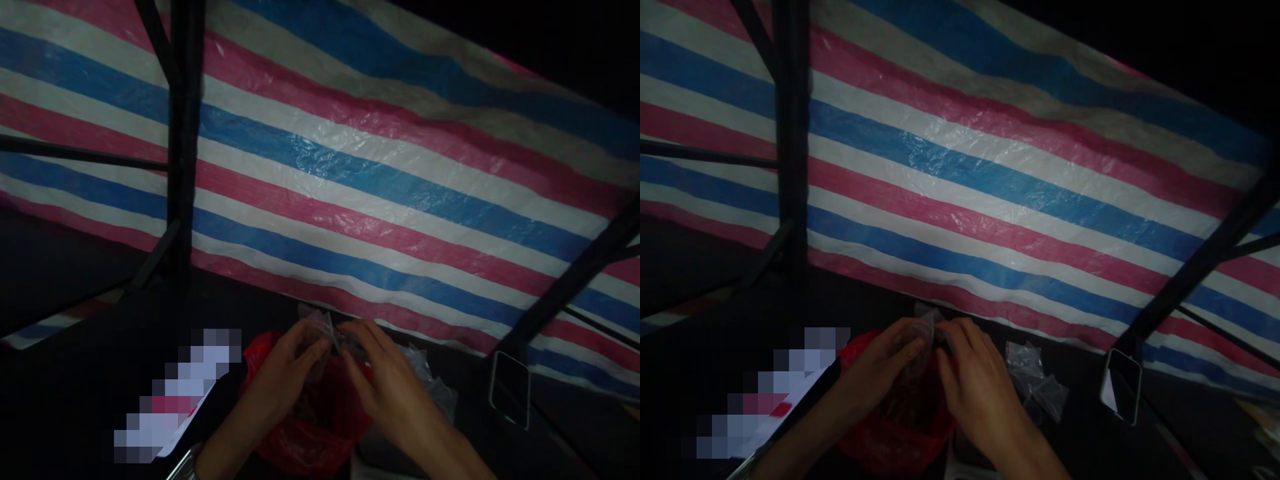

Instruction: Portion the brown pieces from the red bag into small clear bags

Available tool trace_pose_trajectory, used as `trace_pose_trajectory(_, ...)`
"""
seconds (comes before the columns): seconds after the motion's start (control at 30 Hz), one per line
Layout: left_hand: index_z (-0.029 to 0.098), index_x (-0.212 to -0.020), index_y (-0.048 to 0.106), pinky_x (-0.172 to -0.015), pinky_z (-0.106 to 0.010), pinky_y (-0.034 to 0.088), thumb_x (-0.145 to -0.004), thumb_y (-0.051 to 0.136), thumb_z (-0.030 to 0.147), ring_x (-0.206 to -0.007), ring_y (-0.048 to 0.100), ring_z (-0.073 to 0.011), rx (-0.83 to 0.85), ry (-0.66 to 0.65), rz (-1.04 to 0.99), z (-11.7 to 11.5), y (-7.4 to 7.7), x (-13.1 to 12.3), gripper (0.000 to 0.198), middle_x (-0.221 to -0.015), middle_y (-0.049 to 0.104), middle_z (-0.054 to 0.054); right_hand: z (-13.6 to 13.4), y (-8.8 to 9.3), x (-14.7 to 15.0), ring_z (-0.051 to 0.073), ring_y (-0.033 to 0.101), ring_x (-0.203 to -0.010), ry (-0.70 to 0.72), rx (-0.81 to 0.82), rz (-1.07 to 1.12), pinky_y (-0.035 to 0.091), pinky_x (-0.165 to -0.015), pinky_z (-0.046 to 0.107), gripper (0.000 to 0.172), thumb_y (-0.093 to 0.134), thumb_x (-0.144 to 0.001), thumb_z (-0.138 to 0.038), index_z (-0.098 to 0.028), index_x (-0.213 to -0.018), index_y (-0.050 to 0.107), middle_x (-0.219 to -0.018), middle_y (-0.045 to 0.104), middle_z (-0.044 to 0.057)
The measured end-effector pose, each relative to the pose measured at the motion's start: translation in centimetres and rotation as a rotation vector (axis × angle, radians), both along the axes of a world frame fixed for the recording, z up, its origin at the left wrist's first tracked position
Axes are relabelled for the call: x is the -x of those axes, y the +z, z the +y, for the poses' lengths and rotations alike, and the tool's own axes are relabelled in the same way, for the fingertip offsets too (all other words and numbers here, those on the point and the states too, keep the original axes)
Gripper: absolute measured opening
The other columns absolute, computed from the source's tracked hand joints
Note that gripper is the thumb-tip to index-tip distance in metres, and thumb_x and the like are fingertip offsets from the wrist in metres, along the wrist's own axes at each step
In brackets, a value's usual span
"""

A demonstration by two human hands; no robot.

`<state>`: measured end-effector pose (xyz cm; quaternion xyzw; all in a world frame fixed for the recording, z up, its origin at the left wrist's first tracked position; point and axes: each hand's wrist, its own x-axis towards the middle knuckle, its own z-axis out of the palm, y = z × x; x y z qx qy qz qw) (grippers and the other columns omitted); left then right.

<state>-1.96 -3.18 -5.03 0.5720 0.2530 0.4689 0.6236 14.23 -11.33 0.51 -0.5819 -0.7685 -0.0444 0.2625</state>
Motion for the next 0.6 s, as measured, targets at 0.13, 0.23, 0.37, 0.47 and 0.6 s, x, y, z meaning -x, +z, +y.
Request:
trace_pose_trajectory(0.13,0.023,-0.115,0.071,-0.093,-0.036,0.056,-0.089,0.071,0.044,-0.104,0.073,-0.0253,-0.041,-0.071,0.024,-0.1,-0.4,0.2,0.034,-0.111,0.079,-0.006,0.7,1.4,0.1,0.025,0.060,-0.137,0.066,0.007,-0.039,0.051,-0.117,0.047,0.048,0.053,-0.104,-0.013,-0.026,-0.150,0.053,-0.150,0.061,0.010)
trace_pose_trajectory(0.23,0.023,-0.127,0.070,-0.108,-0.040,0.052,-0.094,0.069,0.044,-0.122,0.071,-0.0278,-0.064,-0.104,0.051,0.0,-0.8,0.5,0.040,-0.130,0.077,-0.009,1.4,2.1,0.4,0.026,0.061,-0.134,0.110,0.053,-0.119,0.050,-0.115,0.047,0.043,0.058,-0.101,-0.007,-0.023,-0.141,0.063,-0.144,0.066,0.009)
trace_pose_trajectory(0.37,0.025,-0.136,0.067,-0.121,-0.042,0.043,-0.096,0.069,0.041,-0.140,0.062,-0.0277,-0.056,-0.121,0.085,0.1,-1.3,0.9,0.044,-0.147,0.070,-0.009,1.8,2.5,0.5,0.024,0.070,-0.111,0.058,0.094,-0.109,0.053,-0.100,0.042,0.021,0.065,-0.099,-0.010,-0.022,-0.115,0.073,-0.116,0.077,0.005)
trace_pose_trajectory(0.47,0.027,-0.138,0.065,-0.119,-0.042,0.047,-0.092,0.073,0.036,-0.140,0.062,-0.0270,-0.028,-0.147,0.094,0.1,-1.3,1.2,0.048,-0.148,0.070,-0.008,1.9,2.4,0.3,0.022,0.072,-0.102,0.034,0.121,-0.109,0.051,-0.093,0.037,0.014,0.068,-0.100,-0.014,-0.024,-0.104,0.076,-0.105,0.079,0.002)
trace_pose_trajectory(0.6,0.027,-0.130,0.069,-0.114,-0.039,0.052,-0.091,0.073,0.039,-0.134,0.067,-0.0260,-0.029,-0.112,0.096,0.3,-0.3,2.0,0.041,-0.139,0.075,-0.007,1.5,1.9,0.2,0.022,0.073,-0.096,0.000,0.118,-0.142,0.049,-0.088,0.036,0.012,0.068,-0.101,-0.017,-0.024,-0.102,0.078,-0.102,0.079,0.002)
